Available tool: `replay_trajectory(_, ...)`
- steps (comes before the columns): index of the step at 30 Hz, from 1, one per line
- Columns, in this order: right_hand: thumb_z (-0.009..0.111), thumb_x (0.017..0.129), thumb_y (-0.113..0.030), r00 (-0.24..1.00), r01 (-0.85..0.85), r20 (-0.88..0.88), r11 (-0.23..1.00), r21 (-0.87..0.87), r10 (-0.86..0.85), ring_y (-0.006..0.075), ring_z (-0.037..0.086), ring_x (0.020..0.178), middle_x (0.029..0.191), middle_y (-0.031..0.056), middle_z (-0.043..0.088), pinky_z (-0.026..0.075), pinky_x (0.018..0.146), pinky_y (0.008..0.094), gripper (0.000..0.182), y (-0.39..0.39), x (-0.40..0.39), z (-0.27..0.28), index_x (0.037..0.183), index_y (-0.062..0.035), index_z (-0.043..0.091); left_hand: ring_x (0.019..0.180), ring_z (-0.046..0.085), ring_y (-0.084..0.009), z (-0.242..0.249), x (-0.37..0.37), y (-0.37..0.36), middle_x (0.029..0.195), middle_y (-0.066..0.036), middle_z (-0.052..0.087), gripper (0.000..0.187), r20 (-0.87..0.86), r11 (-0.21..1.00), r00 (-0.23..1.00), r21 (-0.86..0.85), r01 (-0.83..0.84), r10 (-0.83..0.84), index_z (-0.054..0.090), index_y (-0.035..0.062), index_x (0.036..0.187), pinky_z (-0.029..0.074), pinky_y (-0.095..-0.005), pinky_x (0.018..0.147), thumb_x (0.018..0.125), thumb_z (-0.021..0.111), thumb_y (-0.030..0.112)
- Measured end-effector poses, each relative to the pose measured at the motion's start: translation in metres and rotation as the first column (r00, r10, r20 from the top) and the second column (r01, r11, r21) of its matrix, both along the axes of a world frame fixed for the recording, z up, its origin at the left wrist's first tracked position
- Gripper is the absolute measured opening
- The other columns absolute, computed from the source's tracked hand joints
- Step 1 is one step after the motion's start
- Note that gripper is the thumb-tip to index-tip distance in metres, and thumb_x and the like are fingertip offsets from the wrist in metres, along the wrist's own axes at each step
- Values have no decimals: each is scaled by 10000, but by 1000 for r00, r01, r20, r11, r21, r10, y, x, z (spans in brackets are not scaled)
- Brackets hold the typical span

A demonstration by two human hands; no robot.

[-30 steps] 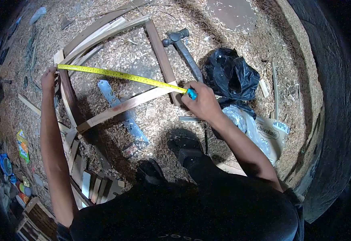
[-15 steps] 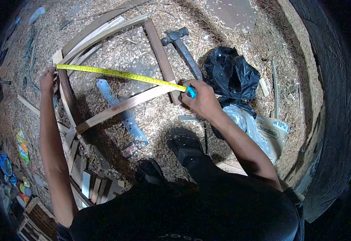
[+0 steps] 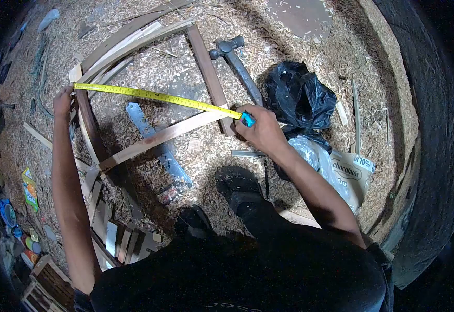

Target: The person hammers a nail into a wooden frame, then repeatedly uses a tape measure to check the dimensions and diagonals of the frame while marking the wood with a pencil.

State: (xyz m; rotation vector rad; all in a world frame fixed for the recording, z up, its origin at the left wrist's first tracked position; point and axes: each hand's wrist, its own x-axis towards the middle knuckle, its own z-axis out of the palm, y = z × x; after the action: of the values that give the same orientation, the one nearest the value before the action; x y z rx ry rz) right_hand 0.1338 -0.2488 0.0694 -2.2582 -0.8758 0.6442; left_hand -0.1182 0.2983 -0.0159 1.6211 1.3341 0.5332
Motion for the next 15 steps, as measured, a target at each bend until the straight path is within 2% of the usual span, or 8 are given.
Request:
replay_trajectory(4, 721, 793, -150, 999, -22, 38, 1000, 18, 22, 298, 652, 698, 873, 212, 668, 514, 678, 379, 296, 1, 0, -1, 1050, -6, 685, 581, 487, -74, 3, 4, -7, 728, 27, 584, 273, 29, 1000, 999, 11, -27, 27, 751, 94, 992, 378, -238, 500, 890, 724, 346)
replay_trajectory(6, 722, 791, -152, 1000, -3, 0, 1000, -25, 3, 302, 658, 717, 875, 210, 668, 516, 691, 383, 299, 4, -2, 4, 1050, -8, 683, 566, 484, -74, 5, 5, -10, 718, 26, 577, 269, 46, 999, 998, 3, -45, 45, 747, 93, 984, 378, -236, 489, 892, 723, 344)
replay_trajectory(12, 724, 786, -157, 1000, -15, 4, 1000, -20, 15, 308, 671, 753, 882, 210, 667, 522, 719, 384, 309, 5, -1, 2, 1055, -12, 678, 531, 476, -66, 9, 6, -12, 690, 30, 554, 264, 75, 999, 997, -36, -29, 32, 735, 86, 1013, 364, -223, 446, 896, 727, 322)
replay_trajectory(15, 723, 788, -159, 1000, -15, -2, 1000, -9, 15, 309, 673, 757, 887, 212, 668, 522, 720, 384, 304, 5, -1, 0, 1050, -13, 678, 513, 463, -64, 6, 8, -13, 692, 27, 557, 262, 86, 997, 993, -26, -75, 77, 737, 88, 1014, 350, -220, 439, 893, 730, 320)
